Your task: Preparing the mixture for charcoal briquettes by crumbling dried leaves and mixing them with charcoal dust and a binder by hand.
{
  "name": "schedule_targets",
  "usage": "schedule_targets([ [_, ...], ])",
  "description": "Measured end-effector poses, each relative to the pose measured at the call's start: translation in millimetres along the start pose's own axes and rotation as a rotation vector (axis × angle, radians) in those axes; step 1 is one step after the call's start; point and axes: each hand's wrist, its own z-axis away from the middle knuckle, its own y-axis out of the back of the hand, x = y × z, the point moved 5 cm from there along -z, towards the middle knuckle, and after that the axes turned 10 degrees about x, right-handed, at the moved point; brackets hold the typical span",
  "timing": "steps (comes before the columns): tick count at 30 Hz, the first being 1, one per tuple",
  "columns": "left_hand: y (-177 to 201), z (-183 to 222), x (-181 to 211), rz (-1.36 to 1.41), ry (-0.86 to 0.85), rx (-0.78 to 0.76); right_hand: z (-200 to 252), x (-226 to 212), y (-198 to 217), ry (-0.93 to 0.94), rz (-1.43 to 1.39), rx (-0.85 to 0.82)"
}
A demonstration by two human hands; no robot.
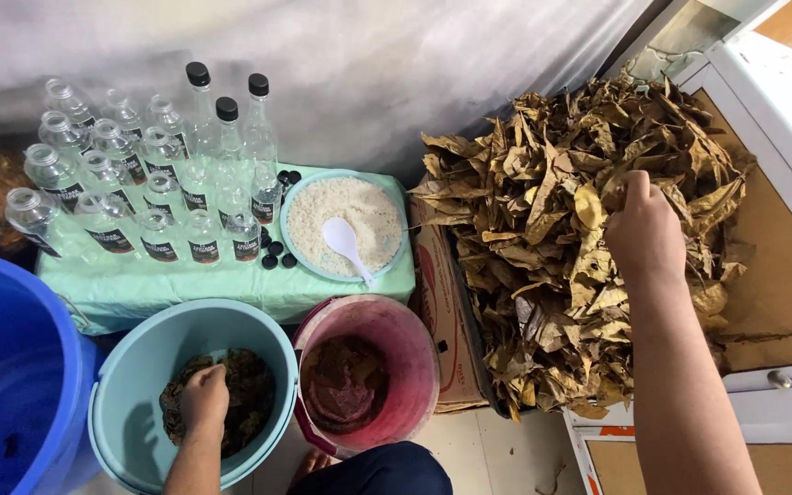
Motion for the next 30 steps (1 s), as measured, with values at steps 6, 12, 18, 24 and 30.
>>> schedule_targets([
  [6,0.1,1.5,0.0,-0.026,0.007,0.004,-6.2,5.4,-17.0,0.059,0.086,-0.02],
  [12,-1.1,-3.8,-2.3,-0.031,-0.016,0.01,-12.3,25.4,-43.0,0.046,0.088,-0.079],
  [18,-5.1,-12.1,-14.1,-0.047,-0.05,0.024,-2.2,15.2,-18.9,-0.044,0.019,-0.186],
  [24,-7.7,-11.3,-14.8,-0.043,-0.018,0.018,-3.6,6.5,-6.0,-0.067,-0.009,-0.182],
  [30,-4.3,-6.1,-12.0,-0.011,-0.026,0.012,-5.2,21.6,-22.9,-0.055,0.081,-0.179],
])
